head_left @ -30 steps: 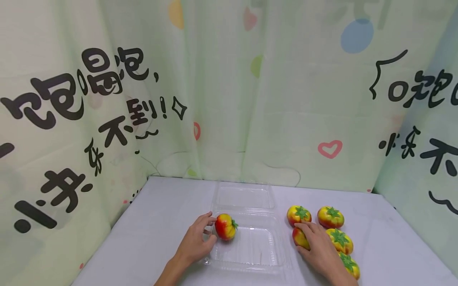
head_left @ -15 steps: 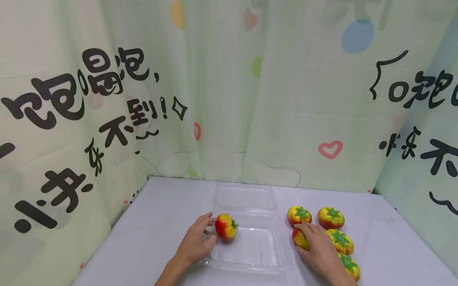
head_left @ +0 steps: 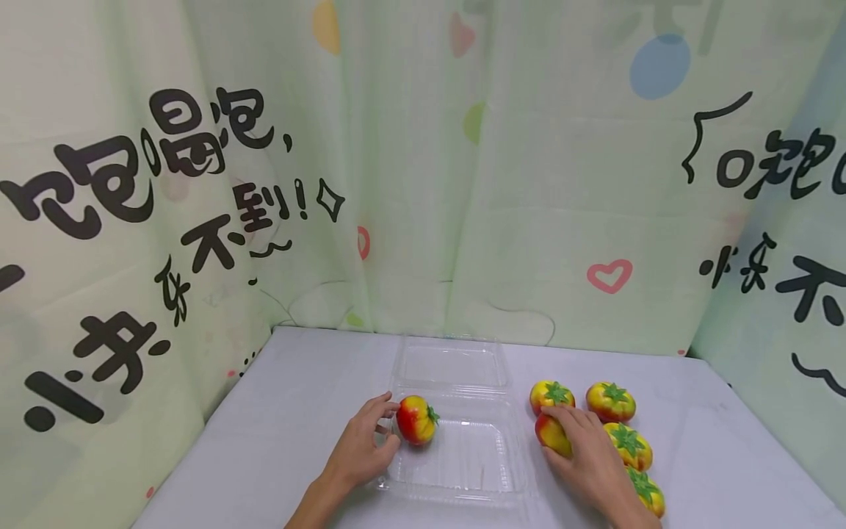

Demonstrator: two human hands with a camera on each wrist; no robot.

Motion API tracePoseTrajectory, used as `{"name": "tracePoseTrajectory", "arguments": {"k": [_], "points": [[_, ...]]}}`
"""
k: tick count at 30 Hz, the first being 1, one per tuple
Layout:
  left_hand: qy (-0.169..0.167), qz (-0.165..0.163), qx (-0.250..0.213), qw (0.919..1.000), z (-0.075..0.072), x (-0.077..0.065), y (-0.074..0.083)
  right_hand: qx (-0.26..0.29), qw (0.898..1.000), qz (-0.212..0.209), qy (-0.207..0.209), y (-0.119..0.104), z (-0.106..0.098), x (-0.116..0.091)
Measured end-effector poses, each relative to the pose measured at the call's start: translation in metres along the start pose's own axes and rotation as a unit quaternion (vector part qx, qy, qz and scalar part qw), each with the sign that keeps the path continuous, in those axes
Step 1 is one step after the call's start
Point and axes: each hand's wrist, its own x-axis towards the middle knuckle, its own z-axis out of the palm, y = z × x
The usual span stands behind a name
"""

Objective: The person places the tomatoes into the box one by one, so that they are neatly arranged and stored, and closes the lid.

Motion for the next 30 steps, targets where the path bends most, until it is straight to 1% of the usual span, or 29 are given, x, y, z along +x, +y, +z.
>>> {"name": "tracePoseTrajectory", "arguments": {"k": [5,8,12,16,23,27,30], "points": [[0.000,0.000,-0.003,1.0000,-0.001,0.000,0.000,0.009,1.000,0.012,-0.006,-0.008,-0.005,0.003],[-0.001,0.001,-0.005,1.0000,-0.001,0.000,0.000,0.016,1.000,0.012,0.004,-0.014,-0.007,0.002],[-0.003,0.000,-0.006,1.0000,-0.001,0.000,0.000,0.031,0.999,0.007,0.026,-0.022,-0.012,0.001],[-0.003,0.001,-0.006,1.0000,-0.001,0.000,0.000,0.038,0.999,-0.001,0.039,-0.031,-0.016,0.000],[-0.004,0.000,-0.011,0.9999,-0.002,0.001,0.001,0.056,0.997,-0.007,0.045,-0.047,-0.018,0.000],[-0.003,-0.001,-0.020,0.9998,-0.002,0.001,0.001,0.071,0.996,-0.023,0.050,-0.056,-0.016,-0.001],[-0.002,-0.001,-0.026,0.9996,-0.002,0.000,0.001,0.083,0.995,-0.028,0.045,-0.062,-0.014,-0.001]]}}
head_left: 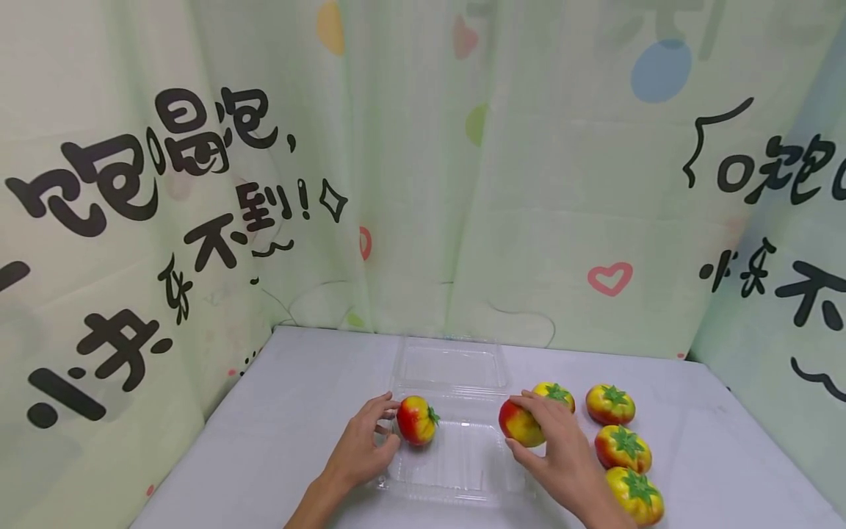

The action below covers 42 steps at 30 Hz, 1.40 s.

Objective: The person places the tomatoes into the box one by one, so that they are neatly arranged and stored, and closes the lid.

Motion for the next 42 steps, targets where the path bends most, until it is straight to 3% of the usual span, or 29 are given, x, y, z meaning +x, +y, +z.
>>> {"name": "tracePoseTrajectory", "arguments": {"k": [16,33,42], "points": [[0.000,0.001,-0.007,1.0000,0.000,0.000,-0.001,0.075,0.997,0.016,-0.030,-0.028,0.026,-0.005],[-0.003,-0.004,-0.010,0.9999,-0.001,-0.001,0.001,0.125,0.990,-0.041,-0.052,-0.045,0.055,-0.007],[0.008,0.016,-0.013,0.9997,-0.001,0.000,0.000,0.142,0.986,-0.050,-0.076,-0.051,0.064,-0.007]]}}
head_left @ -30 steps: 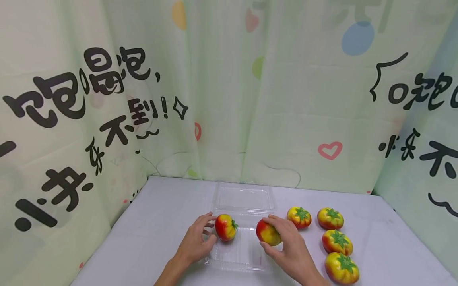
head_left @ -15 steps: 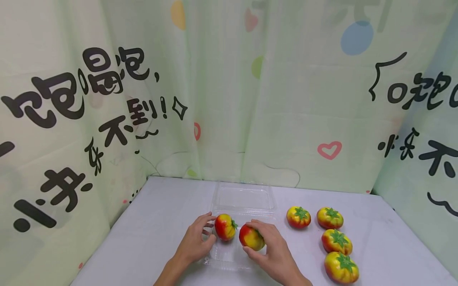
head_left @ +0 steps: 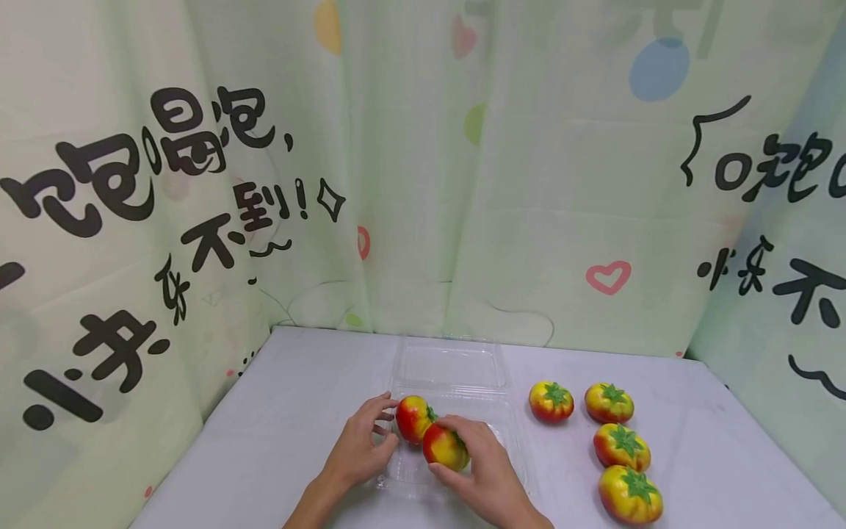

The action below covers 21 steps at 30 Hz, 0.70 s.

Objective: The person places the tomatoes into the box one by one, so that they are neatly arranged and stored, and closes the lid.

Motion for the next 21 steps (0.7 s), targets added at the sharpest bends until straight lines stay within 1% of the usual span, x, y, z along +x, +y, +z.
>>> {"name": "tracePoseTrajectory", "arguments": {"k": [4,12,17,21], "points": [[0.004,0.008,-0.009,0.9999,0.000,0.000,-0.001,0.006,1.000,-0.001,-0.006,-0.003,0.004,0.001],[-0.005,0.002,-0.007,1.0000,-0.001,0.000,-0.002,0.011,1.000,-0.012,-0.013,-0.007,0.015,0.003],[-0.007,0.004,-0.020,0.9998,-0.001,0.000,-0.002,0.027,0.999,0.002,-0.021,-0.010,0.021,0.004],[-0.007,0.005,-0.024,0.9997,-0.001,0.000,-0.002,0.047,0.998,0.023,-0.033,-0.014,0.024,0.005]]}}
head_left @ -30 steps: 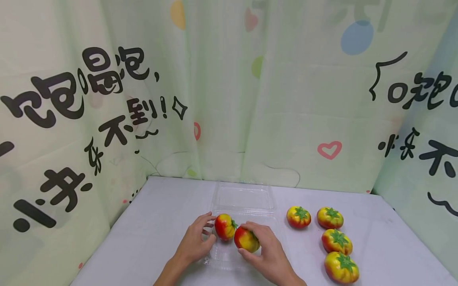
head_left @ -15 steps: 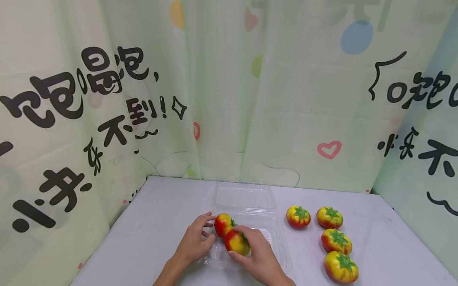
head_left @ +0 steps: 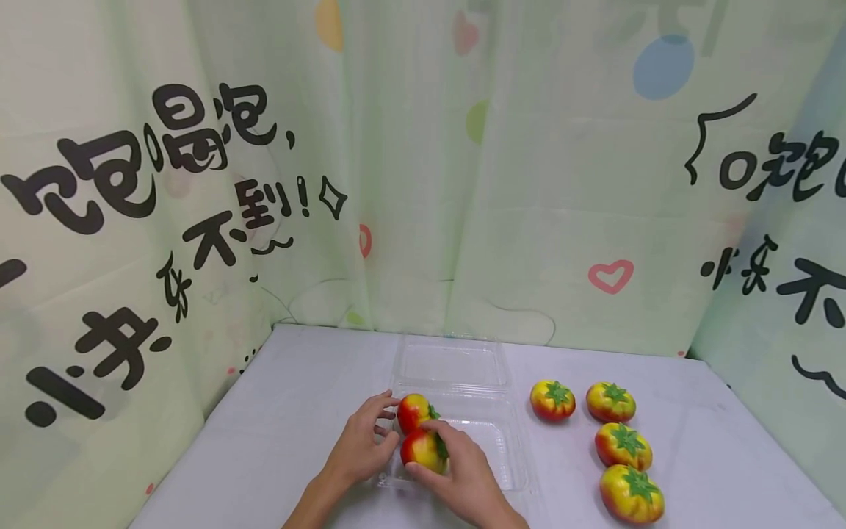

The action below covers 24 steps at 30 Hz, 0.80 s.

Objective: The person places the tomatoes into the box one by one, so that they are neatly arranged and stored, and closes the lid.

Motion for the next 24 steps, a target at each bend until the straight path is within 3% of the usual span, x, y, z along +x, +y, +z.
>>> {"name": "tracePoseTrajectory", "arguments": {"k": [18,24], "points": [[-0.006,-0.005,-0.005,1.0000,0.0005,0.0000,0.0005,0.006,0.999,0.043,-0.016,-0.0024,0.0038,0.0030],[-0.009,-0.010,-0.001,0.9999,0.0000,0.0005,0.0019,-0.006,0.999,0.035,-0.005,-0.0027,0.0021,0.0011]]}}
